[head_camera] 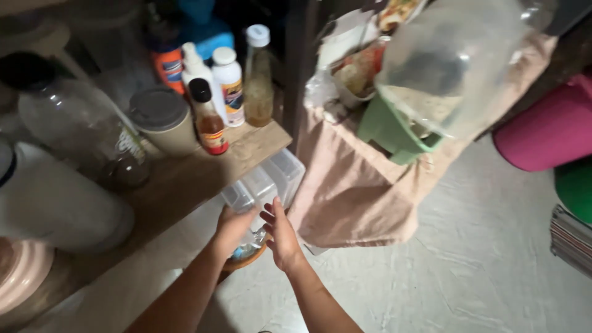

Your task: The recorder is shown organizing several clear plastic food containers and lids, moving them between a storage shelf and a dining table.

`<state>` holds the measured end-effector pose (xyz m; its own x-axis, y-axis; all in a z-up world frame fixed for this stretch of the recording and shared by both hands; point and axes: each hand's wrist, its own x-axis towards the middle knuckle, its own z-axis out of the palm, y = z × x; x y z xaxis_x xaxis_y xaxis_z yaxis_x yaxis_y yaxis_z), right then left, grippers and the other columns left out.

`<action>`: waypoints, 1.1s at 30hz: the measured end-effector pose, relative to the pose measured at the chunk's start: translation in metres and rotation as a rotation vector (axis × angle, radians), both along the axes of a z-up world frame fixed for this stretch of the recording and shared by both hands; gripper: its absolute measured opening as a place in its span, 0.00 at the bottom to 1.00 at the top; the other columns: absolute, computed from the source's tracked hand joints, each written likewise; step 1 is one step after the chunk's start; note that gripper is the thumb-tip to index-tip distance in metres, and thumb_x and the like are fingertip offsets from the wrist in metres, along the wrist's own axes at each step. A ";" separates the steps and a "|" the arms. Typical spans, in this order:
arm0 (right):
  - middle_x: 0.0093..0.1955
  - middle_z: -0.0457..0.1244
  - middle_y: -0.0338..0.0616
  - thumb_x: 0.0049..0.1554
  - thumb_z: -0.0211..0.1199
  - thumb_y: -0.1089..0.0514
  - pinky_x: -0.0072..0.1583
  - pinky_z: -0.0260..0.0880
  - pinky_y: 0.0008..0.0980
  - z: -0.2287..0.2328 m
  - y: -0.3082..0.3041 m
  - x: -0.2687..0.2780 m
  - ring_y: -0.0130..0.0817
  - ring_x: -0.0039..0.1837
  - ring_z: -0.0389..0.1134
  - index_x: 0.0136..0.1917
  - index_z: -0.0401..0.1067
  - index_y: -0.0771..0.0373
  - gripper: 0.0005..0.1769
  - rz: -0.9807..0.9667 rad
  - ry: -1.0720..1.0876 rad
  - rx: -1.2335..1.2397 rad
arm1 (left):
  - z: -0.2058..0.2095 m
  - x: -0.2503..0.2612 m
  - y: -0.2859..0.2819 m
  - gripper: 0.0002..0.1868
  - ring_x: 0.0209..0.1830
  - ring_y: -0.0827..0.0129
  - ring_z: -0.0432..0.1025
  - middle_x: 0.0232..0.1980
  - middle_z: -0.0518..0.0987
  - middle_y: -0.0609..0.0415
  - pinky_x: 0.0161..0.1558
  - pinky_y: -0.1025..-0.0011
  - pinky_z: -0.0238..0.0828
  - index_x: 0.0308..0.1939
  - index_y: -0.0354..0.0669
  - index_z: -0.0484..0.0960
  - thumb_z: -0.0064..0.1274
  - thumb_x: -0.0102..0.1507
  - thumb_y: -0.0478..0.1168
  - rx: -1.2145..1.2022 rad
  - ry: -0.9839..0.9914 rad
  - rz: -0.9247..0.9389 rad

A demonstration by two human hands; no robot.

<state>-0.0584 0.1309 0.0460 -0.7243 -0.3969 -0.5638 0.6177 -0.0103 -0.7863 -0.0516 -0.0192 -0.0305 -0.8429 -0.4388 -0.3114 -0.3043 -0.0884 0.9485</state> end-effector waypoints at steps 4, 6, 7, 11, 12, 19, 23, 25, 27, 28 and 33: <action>0.82 0.51 0.46 0.54 0.41 0.19 0.76 0.42 0.62 0.017 0.022 -0.013 0.54 0.82 0.46 0.80 0.55 0.53 0.53 -0.030 0.072 0.027 | 0.064 -0.008 -0.006 0.37 0.59 0.51 0.72 0.63 0.76 0.48 0.55 0.52 0.79 0.69 0.43 0.73 0.59 0.59 0.56 0.138 -0.418 -0.215; 0.82 0.52 0.46 0.52 0.45 0.19 0.75 0.45 0.64 0.037 0.037 -0.015 0.51 0.83 0.48 0.79 0.57 0.53 0.53 -0.063 0.105 0.089 | 0.083 -0.021 -0.005 0.42 0.63 0.44 0.71 0.69 0.69 0.41 0.56 0.46 0.79 0.72 0.42 0.67 0.57 0.62 0.62 0.035 -0.572 -0.303; 0.82 0.52 0.46 0.52 0.45 0.19 0.75 0.45 0.64 0.043 0.044 -0.015 0.51 0.83 0.48 0.79 0.57 0.53 0.53 -0.077 0.113 0.089 | 0.089 -0.024 -0.001 0.42 0.63 0.44 0.71 0.69 0.69 0.41 0.56 0.46 0.79 0.72 0.42 0.67 0.57 0.62 0.62 0.029 -0.564 -0.317; 0.82 0.51 0.47 0.52 0.46 0.19 0.75 0.46 0.65 0.074 0.073 -0.013 0.53 0.82 0.46 0.80 0.56 0.54 0.54 -0.132 0.155 0.078 | 0.122 -0.041 0.027 0.45 0.63 0.52 0.76 0.67 0.77 0.41 0.54 0.53 0.79 0.69 0.38 0.71 0.55 0.60 0.67 -0.155 -0.492 -0.453; 0.82 0.51 0.47 0.52 0.46 0.19 0.75 0.47 0.64 0.082 0.080 -0.011 0.51 0.82 0.46 0.80 0.56 0.55 0.55 -0.141 0.158 0.078 | 0.132 -0.044 0.037 0.48 0.64 0.52 0.75 0.68 0.74 0.40 0.55 0.54 0.80 0.71 0.34 0.65 0.56 0.61 0.68 -0.147 -0.441 -0.486; 0.82 0.49 0.45 0.53 0.46 0.20 0.75 0.51 0.62 0.134 0.148 0.001 0.49 0.82 0.45 0.81 0.54 0.54 0.54 -0.283 0.205 0.016 | 0.227 -0.049 0.135 0.50 0.66 0.54 0.72 0.68 0.72 0.38 0.59 0.61 0.75 0.73 0.34 0.61 0.56 0.61 0.67 -0.240 -0.186 -0.762; 0.81 0.52 0.44 0.53 0.46 0.22 0.72 0.54 0.61 0.167 0.198 0.013 0.50 0.80 0.50 0.80 0.53 0.47 0.49 -0.435 0.286 0.008 | 0.257 -0.057 0.185 0.49 0.68 0.56 0.71 0.67 0.76 0.41 0.62 0.60 0.70 0.73 0.39 0.66 0.53 0.58 0.70 -0.157 -0.003 -0.937; 0.81 0.53 0.44 0.53 0.45 0.23 0.72 0.54 0.61 0.183 0.226 0.025 0.50 0.80 0.51 0.80 0.53 0.46 0.48 -0.500 0.331 0.024 | 0.269 -0.060 0.210 0.52 0.69 0.57 0.71 0.67 0.78 0.39 0.65 0.62 0.67 0.74 0.39 0.63 0.54 0.57 0.71 -0.147 0.096 -0.986; 0.81 0.52 0.48 0.54 0.46 0.23 0.72 0.56 0.60 0.201 0.253 0.041 0.50 0.79 0.53 0.81 0.51 0.48 0.49 -0.589 0.394 0.049 | 0.296 -0.056 0.235 0.54 0.71 0.58 0.68 0.71 0.72 0.44 0.63 0.55 0.70 0.75 0.46 0.58 0.52 0.54 0.72 -0.063 0.060 -1.071; 0.81 0.52 0.48 0.54 0.46 0.23 0.72 0.56 0.60 0.211 0.265 0.050 0.50 0.79 0.53 0.81 0.51 0.48 0.49 -0.626 0.407 0.057 | 0.303 -0.054 0.247 0.54 0.71 0.58 0.68 0.71 0.72 0.44 0.63 0.55 0.70 0.75 0.46 0.58 0.52 0.54 0.72 -0.064 0.075 -1.109; 0.81 0.52 0.47 0.53 0.49 0.24 0.71 0.58 0.59 0.259 0.319 0.107 0.49 0.79 0.54 0.81 0.49 0.47 0.50 -0.872 0.477 0.167 | 0.341 -0.032 0.316 0.53 0.72 0.59 0.68 0.74 0.68 0.51 0.64 0.56 0.70 0.75 0.52 0.61 0.49 0.53 0.75 0.045 0.147 -1.324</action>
